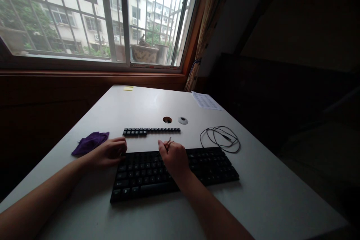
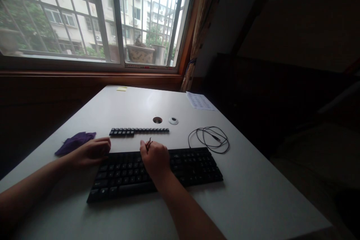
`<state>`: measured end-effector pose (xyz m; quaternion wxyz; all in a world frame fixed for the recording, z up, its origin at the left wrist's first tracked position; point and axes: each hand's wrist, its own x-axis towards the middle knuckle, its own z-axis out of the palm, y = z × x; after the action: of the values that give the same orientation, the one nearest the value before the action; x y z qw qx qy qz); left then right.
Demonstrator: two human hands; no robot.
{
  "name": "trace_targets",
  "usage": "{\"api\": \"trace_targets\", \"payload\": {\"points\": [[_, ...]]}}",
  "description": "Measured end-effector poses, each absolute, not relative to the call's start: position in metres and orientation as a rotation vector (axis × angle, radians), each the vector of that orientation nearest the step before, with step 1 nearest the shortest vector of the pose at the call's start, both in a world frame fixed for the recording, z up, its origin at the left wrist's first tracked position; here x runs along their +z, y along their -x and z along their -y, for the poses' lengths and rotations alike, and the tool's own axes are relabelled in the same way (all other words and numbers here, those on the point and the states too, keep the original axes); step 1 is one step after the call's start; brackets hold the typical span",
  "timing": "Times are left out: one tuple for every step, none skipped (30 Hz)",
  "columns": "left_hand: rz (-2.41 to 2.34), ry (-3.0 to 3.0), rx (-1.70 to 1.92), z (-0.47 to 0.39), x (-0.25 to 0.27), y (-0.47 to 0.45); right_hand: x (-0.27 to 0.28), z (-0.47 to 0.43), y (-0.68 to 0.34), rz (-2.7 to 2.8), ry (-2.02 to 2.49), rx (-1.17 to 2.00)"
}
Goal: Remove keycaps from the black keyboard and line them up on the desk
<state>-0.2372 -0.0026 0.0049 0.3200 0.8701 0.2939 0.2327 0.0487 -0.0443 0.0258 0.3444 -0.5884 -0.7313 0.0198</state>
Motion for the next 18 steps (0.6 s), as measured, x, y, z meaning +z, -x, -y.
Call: {"api": "trace_targets", "payload": {"points": [[-0.767, -2.286, 0.612, 0.003, 0.005, 0.237, 0.025, 0.044, -0.049, 1.893, 1.522, 0.060], [-0.760, -2.285, 0.617, 0.003, 0.005, 0.237, 0.025, 0.044, -0.048, 1.883, 1.521, 0.072], [-0.756, -2.284, 0.624, 0.003, 0.005, 0.236, 0.024, 0.043, -0.048, 1.875, 1.521, 0.090], [-0.754, -2.282, 0.636, 0.003, 0.006, 0.236, 0.024, 0.042, -0.048, 1.867, 1.523, 0.113], [-0.757, -2.280, 0.641, 0.004, 0.007, 0.235, 0.023, 0.041, -0.048, 1.863, 1.525, 0.140], [-0.762, -2.277, 0.638, 0.004, 0.008, 0.235, 0.022, 0.041, -0.048, 1.862, 1.524, 0.168], [-0.767, -2.275, 0.630, 0.005, 0.009, 0.234, 0.021, 0.040, -0.049, 1.862, 1.520, 0.192], [-0.768, -2.272, 0.616, 0.006, 0.011, 0.234, 0.021, 0.040, -0.049, 1.863, 1.512, 0.210], [-0.768, -2.270, 0.607, 0.007, 0.012, 0.234, 0.020, 0.040, -0.049, 1.862, 1.502, 0.219], [-0.763, -2.269, 0.602, 0.007, 0.013, 0.234, 0.020, 0.040, -0.049, 1.860, 1.490, 0.220], [-0.758, -2.266, 0.603, 0.008, 0.015, 0.233, 0.020, 0.040, -0.049, 1.860, 1.476, 0.219], [-0.757, -2.264, 0.607, 0.008, 0.016, 0.233, 0.020, 0.041, -0.049, 1.860, 1.462, 0.216], [-0.757, -2.260, 0.604, 0.009, 0.016, 0.233, 0.021, 0.041, -0.049, 1.860, 1.448, 0.216], [-0.759, -2.256, 0.598, 0.009, 0.017, 0.233, 0.021, 0.042, -0.050, 1.861, 1.433, 0.223], [-0.761, -2.253, 0.590, 0.009, 0.017, 0.233, 0.021, 0.043, -0.050, 1.860, 1.421, 0.237], [-0.761, -2.251, 0.581, 0.009, 0.017, 0.233, 0.022, 0.043, -0.050, 1.858, 1.409, 0.259], [-0.762, -2.252, 0.576, 0.008, 0.017, 0.234, 0.022, 0.044, -0.050, 1.855, 1.396, 0.289], [-0.763, -2.255, 0.571, 0.008, 0.016, 0.234, 0.022, 0.044, -0.051, 1.851, 1.383, 0.323]]}}
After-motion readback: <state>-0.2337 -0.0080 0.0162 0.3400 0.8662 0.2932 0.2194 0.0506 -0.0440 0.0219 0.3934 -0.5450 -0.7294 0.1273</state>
